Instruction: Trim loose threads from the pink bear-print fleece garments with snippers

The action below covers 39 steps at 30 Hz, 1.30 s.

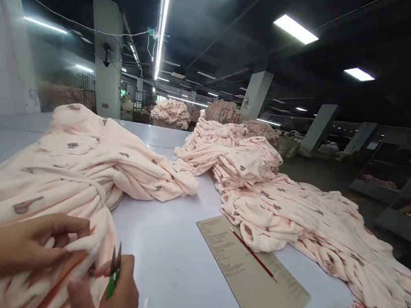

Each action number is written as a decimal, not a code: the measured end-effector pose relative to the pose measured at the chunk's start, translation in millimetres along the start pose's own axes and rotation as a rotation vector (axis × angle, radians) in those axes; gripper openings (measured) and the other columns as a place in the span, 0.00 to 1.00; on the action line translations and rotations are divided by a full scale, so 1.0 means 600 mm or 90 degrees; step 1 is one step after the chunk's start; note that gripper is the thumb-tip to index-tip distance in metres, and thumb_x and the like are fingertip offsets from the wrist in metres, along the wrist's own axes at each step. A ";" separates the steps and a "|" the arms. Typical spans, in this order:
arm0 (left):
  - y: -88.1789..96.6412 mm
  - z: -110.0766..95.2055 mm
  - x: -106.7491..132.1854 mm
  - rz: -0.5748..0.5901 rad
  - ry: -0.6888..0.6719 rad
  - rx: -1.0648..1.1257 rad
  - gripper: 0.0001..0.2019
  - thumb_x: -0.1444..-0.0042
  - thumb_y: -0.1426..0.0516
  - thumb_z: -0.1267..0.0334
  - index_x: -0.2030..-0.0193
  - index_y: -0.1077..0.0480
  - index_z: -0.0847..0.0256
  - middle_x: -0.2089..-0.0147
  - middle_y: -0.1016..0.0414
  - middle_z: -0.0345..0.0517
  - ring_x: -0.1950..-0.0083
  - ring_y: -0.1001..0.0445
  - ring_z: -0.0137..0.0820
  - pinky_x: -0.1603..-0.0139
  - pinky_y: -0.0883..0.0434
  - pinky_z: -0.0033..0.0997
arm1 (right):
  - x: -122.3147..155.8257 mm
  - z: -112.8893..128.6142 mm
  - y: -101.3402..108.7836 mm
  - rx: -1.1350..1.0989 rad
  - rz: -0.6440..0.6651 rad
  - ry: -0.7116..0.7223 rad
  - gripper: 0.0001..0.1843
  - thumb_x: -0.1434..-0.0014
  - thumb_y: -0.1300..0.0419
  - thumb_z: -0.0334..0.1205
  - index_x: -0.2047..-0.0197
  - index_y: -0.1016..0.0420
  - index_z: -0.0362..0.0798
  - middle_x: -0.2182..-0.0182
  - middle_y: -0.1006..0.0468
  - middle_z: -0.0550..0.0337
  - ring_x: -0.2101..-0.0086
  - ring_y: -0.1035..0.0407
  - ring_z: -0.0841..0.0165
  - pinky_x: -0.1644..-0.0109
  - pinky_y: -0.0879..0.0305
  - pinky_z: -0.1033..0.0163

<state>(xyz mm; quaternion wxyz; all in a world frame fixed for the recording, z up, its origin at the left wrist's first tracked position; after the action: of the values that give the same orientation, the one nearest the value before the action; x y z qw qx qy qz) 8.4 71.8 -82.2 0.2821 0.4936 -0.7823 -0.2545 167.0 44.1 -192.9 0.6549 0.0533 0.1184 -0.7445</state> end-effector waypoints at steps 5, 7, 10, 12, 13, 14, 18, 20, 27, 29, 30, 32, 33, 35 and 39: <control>0.008 0.024 -0.007 0.025 -0.032 0.158 0.10 0.45 0.47 0.56 0.68 0.42 0.59 0.72 0.46 0.34 0.71 0.48 0.26 0.71 0.43 0.22 | -0.022 0.012 -0.038 -0.018 0.017 0.035 0.13 0.47 0.45 0.48 0.74 0.44 0.51 0.80 0.46 0.71 0.78 0.51 0.73 0.74 0.52 0.68; 0.013 0.031 -0.010 0.057 -0.018 0.198 0.12 0.44 0.49 0.52 0.66 0.41 0.59 0.73 0.46 0.34 0.72 0.48 0.26 0.73 0.44 0.23 | -0.029 0.010 -0.040 -0.080 0.004 0.032 0.15 0.46 0.46 0.49 0.74 0.46 0.51 0.79 0.47 0.71 0.77 0.52 0.73 0.73 0.52 0.68; 0.016 0.041 -0.016 0.118 0.014 0.216 0.15 0.47 0.46 0.51 0.64 0.33 0.63 0.73 0.41 0.37 0.73 0.45 0.26 0.74 0.45 0.23 | -0.040 0.002 -0.036 -0.152 0.000 0.025 0.17 0.47 0.43 0.51 0.73 0.45 0.51 0.78 0.47 0.71 0.76 0.53 0.73 0.72 0.50 0.69; 0.017 0.047 -0.020 0.147 0.025 0.219 0.15 0.48 0.44 0.52 0.65 0.30 0.64 0.75 0.40 0.37 0.74 0.45 0.26 0.75 0.45 0.24 | -0.046 -0.005 -0.035 -0.177 0.019 0.001 0.18 0.48 0.40 0.52 0.73 0.44 0.51 0.78 0.45 0.70 0.76 0.51 0.73 0.72 0.50 0.69; 0.016 0.049 -0.022 0.154 0.028 0.222 0.15 0.48 0.44 0.52 0.66 0.29 0.65 0.75 0.40 0.37 0.75 0.45 0.25 0.75 0.46 0.24 | -0.048 -0.007 -0.034 -0.184 0.028 -0.016 0.18 0.49 0.39 0.52 0.73 0.43 0.50 0.79 0.45 0.70 0.76 0.51 0.74 0.72 0.49 0.69; 0.015 0.050 -0.023 0.158 0.030 0.223 0.15 0.48 0.44 0.52 0.65 0.29 0.65 0.75 0.40 0.37 0.75 0.46 0.24 0.75 0.46 0.24 | -0.048 -0.009 -0.034 -0.188 0.036 -0.032 0.19 0.50 0.38 0.52 0.74 0.42 0.50 0.79 0.44 0.70 0.76 0.50 0.74 0.72 0.49 0.70; 0.009 0.038 -0.023 0.112 0.000 0.182 0.14 0.49 0.46 0.55 0.67 0.30 0.66 0.75 0.38 0.38 0.74 0.45 0.25 0.74 0.48 0.25 | -0.042 -0.002 -0.019 -0.174 0.053 -0.080 0.17 0.52 0.37 0.50 0.73 0.38 0.48 0.79 0.40 0.70 0.78 0.49 0.76 0.73 0.51 0.71; 0.011 0.021 -0.021 0.022 -0.044 0.123 0.08 0.51 0.48 0.62 0.71 0.33 0.64 0.72 0.36 0.39 0.70 0.41 0.28 0.70 0.44 0.26 | -0.036 0.006 -0.002 -0.153 0.055 -0.114 0.15 0.51 0.37 0.49 0.71 0.37 0.48 0.77 0.36 0.69 0.78 0.49 0.77 0.74 0.52 0.71; 0.023 -0.062 -0.014 0.136 -0.142 -0.092 0.08 0.58 0.54 0.70 0.73 0.36 0.59 0.73 0.34 0.36 0.67 0.34 0.29 0.64 0.36 0.23 | -0.016 0.013 0.053 -0.161 -0.005 -0.183 0.18 0.51 0.36 0.52 0.69 0.37 0.50 0.78 0.34 0.68 0.74 0.41 0.75 0.76 0.56 0.71; 0.015 -0.084 -0.006 0.172 -0.117 -0.176 0.07 0.54 0.51 0.67 0.71 0.32 0.58 0.75 0.35 0.36 0.71 0.35 0.29 0.70 0.39 0.25 | -0.010 0.010 0.058 -0.161 -0.017 -0.187 0.19 0.52 0.35 0.53 0.69 0.37 0.49 0.78 0.34 0.68 0.75 0.42 0.76 0.76 0.56 0.72; 0.006 -0.093 -0.002 0.166 -0.103 -0.229 0.08 0.53 0.48 0.63 0.69 0.29 0.57 0.75 0.34 0.37 0.72 0.35 0.31 0.72 0.41 0.26 | -0.007 0.009 0.059 -0.159 -0.019 -0.191 0.19 0.52 0.35 0.53 0.69 0.37 0.49 0.78 0.33 0.69 0.76 0.43 0.76 0.76 0.56 0.72; -0.021 -0.103 0.007 0.145 -0.095 -0.378 0.13 0.56 0.44 0.55 0.65 0.26 0.56 0.74 0.29 0.45 0.72 0.32 0.38 0.75 0.46 0.30 | -0.001 0.007 0.060 -0.159 -0.028 -0.194 0.19 0.53 0.35 0.53 0.69 0.36 0.49 0.78 0.33 0.69 0.78 0.45 0.77 0.77 0.55 0.73; -0.035 -0.103 0.010 0.142 -0.101 -0.449 0.15 0.58 0.42 0.54 0.64 0.25 0.57 0.73 0.27 0.50 0.72 0.30 0.42 0.76 0.46 0.31 | 0.001 0.006 0.060 -0.164 -0.036 -0.194 0.19 0.53 0.35 0.52 0.70 0.36 0.48 0.79 0.33 0.69 0.78 0.45 0.77 0.77 0.54 0.73; -0.057 -0.096 0.013 0.159 -0.115 -0.517 0.13 0.58 0.44 0.60 0.66 0.23 0.61 0.72 0.23 0.59 0.72 0.28 0.48 0.76 0.43 0.35 | 0.005 0.004 0.059 -0.178 -0.049 -0.182 0.18 0.54 0.34 0.51 0.71 0.36 0.48 0.80 0.33 0.69 0.78 0.45 0.77 0.75 0.51 0.73; -0.028 -0.062 0.020 0.157 -0.087 -0.356 0.14 0.50 0.50 0.66 0.63 0.24 0.59 0.65 0.21 0.53 0.67 0.26 0.42 0.71 0.36 0.33 | 0.011 0.004 0.056 -0.185 -0.052 -0.160 0.18 0.53 0.35 0.53 0.71 0.35 0.48 0.80 0.34 0.68 0.80 0.47 0.76 0.77 0.54 0.71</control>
<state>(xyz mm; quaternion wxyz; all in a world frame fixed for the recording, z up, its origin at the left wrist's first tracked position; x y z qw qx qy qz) 40.6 49.9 -65.1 0.3822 0.2804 -0.7531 -0.4563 199.2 33.3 -195.9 0.6344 -0.1398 0.1440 -0.7465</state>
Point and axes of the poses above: each hand's wrist, its own x-axis away from the middle knuckle, its own y-axis out of the back of the hand, z = x × y, the point moved 2 cm from there along -x, towards the middle knuckle
